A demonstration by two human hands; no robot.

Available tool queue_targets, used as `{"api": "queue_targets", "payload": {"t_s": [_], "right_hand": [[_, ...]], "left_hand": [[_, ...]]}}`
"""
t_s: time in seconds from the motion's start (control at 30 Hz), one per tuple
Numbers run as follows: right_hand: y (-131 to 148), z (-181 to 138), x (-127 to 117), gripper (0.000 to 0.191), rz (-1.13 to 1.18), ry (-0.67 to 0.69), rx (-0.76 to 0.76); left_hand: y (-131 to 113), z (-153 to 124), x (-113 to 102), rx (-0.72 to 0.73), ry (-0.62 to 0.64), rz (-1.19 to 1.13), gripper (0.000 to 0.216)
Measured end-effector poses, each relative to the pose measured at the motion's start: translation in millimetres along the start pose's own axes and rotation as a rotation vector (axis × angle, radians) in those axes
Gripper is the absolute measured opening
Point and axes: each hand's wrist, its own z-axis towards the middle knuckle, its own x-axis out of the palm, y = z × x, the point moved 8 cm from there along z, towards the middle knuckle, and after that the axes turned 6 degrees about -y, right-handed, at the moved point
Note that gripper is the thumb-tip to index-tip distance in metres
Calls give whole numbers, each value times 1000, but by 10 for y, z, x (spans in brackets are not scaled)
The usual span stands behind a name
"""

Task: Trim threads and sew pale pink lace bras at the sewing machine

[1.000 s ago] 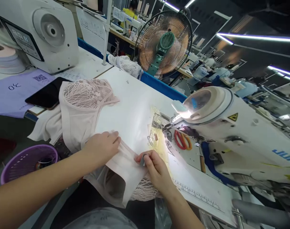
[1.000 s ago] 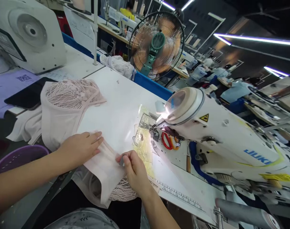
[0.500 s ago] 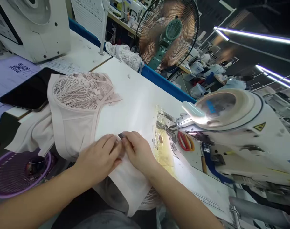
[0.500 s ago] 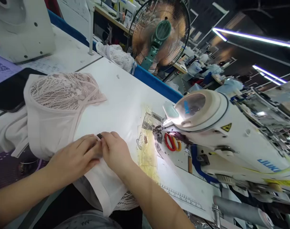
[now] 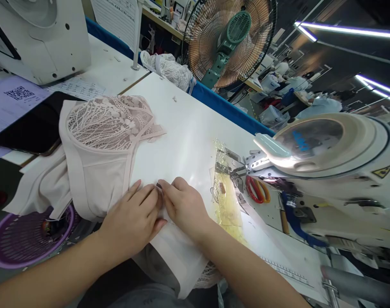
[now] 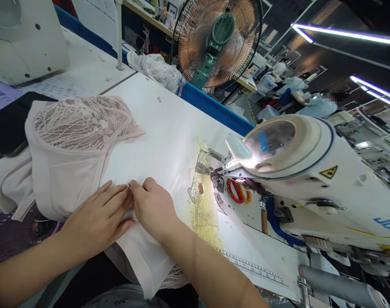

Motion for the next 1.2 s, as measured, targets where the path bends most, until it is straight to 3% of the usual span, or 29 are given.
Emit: {"api": "queue_targets", "payload": {"t_s": [0.13, 0.37, 0.47, 0.63, 0.9, 1.2], "right_hand": [[32, 19, 39, 41, -86, 118, -11], [-24, -176, -68, 36, -112, 210, -31], [-107, -291, -146, 34, -131, 189, 19], [-112, -254, -237, 36, -77, 19, 38], [-6, -1, -27, 42, -43, 132, 47], [-38, -117, -6, 40, -43, 197, 45]], "left_hand": [[-9, 16, 14, 20, 31, 7, 37], [-20, 17, 5, 41, 30, 84, 39], [-29, 13, -3, 49, 33, 87, 37], [-35, 25, -24, 71, 21, 71, 34], [-24, 44, -13, 78, 80, 39, 28], [-27, 47, -19, 83, 81, 53, 32]]}}
